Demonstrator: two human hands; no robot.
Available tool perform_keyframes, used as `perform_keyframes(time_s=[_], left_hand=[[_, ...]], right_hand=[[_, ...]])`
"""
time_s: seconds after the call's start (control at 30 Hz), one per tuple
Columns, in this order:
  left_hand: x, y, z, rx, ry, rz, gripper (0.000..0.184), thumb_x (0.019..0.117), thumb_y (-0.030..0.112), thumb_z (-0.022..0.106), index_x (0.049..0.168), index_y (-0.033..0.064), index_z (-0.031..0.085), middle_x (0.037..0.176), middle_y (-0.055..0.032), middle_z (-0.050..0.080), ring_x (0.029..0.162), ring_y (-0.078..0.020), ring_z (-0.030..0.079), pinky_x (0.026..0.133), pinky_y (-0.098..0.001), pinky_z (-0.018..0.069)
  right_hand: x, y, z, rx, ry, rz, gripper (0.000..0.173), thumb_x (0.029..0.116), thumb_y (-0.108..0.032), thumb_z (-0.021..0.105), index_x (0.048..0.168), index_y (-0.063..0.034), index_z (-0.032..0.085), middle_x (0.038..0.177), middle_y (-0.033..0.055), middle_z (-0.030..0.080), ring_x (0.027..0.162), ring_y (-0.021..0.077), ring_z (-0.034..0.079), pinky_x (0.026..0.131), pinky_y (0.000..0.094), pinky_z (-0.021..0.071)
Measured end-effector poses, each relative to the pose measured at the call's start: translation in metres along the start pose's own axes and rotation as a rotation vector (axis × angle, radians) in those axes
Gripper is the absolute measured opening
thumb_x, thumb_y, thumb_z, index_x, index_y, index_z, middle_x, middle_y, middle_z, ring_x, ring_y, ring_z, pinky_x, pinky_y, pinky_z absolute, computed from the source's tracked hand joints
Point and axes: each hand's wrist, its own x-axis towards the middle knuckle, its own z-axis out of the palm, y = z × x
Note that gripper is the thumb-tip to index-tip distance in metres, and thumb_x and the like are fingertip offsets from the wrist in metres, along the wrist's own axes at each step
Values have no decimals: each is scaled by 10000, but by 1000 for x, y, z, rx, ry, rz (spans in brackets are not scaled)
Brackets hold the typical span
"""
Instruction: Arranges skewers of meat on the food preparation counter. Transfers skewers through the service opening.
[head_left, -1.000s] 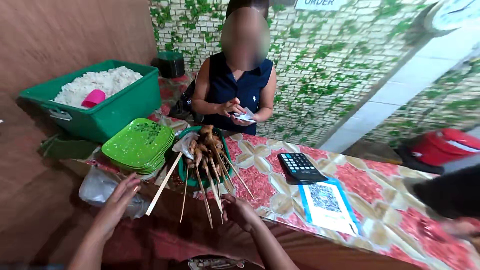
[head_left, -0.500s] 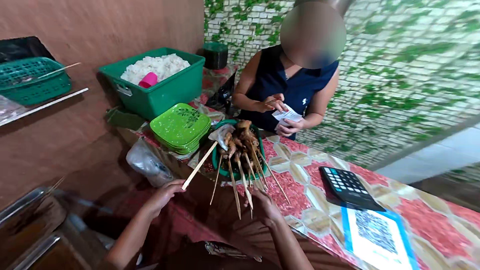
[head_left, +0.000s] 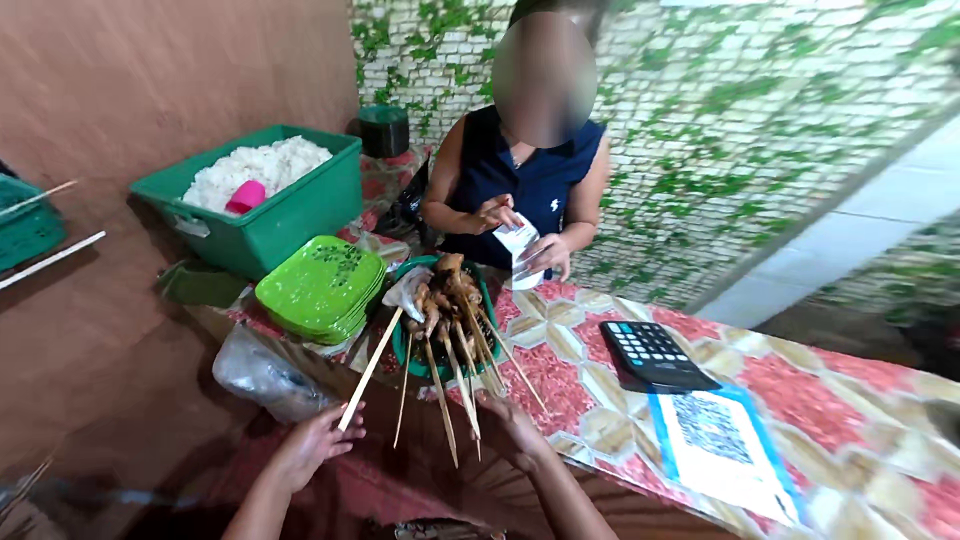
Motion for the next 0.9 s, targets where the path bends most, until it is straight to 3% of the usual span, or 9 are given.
perform_keyframes(time_s=[0.17, 0.23, 0.37, 0.43, 0.53, 0.63, 0.73, 0.8, 0.9], left_hand=[[22, 10, -12, -26, 8, -5, 536, 1104, 412, 195, 1363, 84, 530, 1160, -119, 711, 993, -269, 707, 819, -440, 576], [32, 20, -9, 6, -27, 16, 555, 1111, 411, 172, 1368, 82, 537, 1150, -122, 715, 959, -261, 712, 770, -405, 579], [35, 49, 14, 90, -94, 81, 470, 1128, 310, 233, 1199, 38, 609, 862, -75, 716, 728, -194, 706, 672, -339, 597], [33, 61, 25, 131, -130, 70, 472, 1129, 304, 270, 1206, 26, 643, 742, -54, 674, 645, -176, 675, 657, -341, 597], [43, 68, 37, 184, -128, 15, 428, 1126, 306, 334, 1249, 30, 636, 661, -43, 619, 563, -169, 630, 594, -336, 579], [53, 65, 50, 234, -78, 16, 322, 1116, 259, 389, 1180, 49, 624, 644, -13, 577, 506, -132, 569, 506, -280, 525], [46, 65, 70, 357, -119, 142, 292, 1106, 234, 408, 1159, 54, 631, 750, 2, 592, 602, -99, 563, 575, -261, 499], [31, 73, 90, 500, -171, 196, 349, 1092, 272, 433, 1253, 41, 638, 970, -75, 665, 813, -145, 611, 750, -342, 521], [28, 80, 92, 899, -132, 165, 520, 1092, 435, 431, 1250, -10, 649, 986, -180, 672, 844, -262, 626, 828, -462, 511]], right_hand=[[-12, -5, -48, 84, 318, 80, 364, 1124, -246, 295, 1097, -26, 583, 770, 29, 631, 609, 119, 591, 592, 288, 528], [-9, -24, -57, 109, 443, 14, 359, 1117, -239, 308, 1147, -11, 583, 773, 38, 636, 589, 117, 583, 563, 283, 519], [-1, -60, -54, 36, 447, -80, 384, 1126, -247, 315, 1236, 11, 578, 846, 52, 638, 649, 137, 606, 618, 313, 541], [0, -64, -47, -16, 403, -71, 387, 1127, -257, 321, 1237, 1, 586, 877, 61, 667, 681, 145, 636, 640, 326, 557], [1, -59, -41, -62, 362, -16, 389, 1127, -268, 320, 1215, -4, 591, 874, 64, 680, 674, 147, 645, 631, 329, 563], [7, -53, -43, -48, 361, 8, 404, 1128, -262, 318, 1226, 10, 600, 853, 71, 670, 661, 151, 637, 627, 329, 558], [10, -47, -50, -52, 365, 6, 404, 1126, -264, 315, 1239, 6, 594, 856, 71, 674, 662, 156, 642, 629, 338, 565], [6, -46, -49, -89, 371, -1, 413, 1120, -273, 311, 1236, 4, 595, 849, 59, 681, 673, 144, 641, 636, 343, 565], [16, -46, -43, -126, 299, 11, 405, 1120, -290, 265, 1294, -19, 511, 869, 10, 667, 681, 98, 642, 631, 313, 571]])
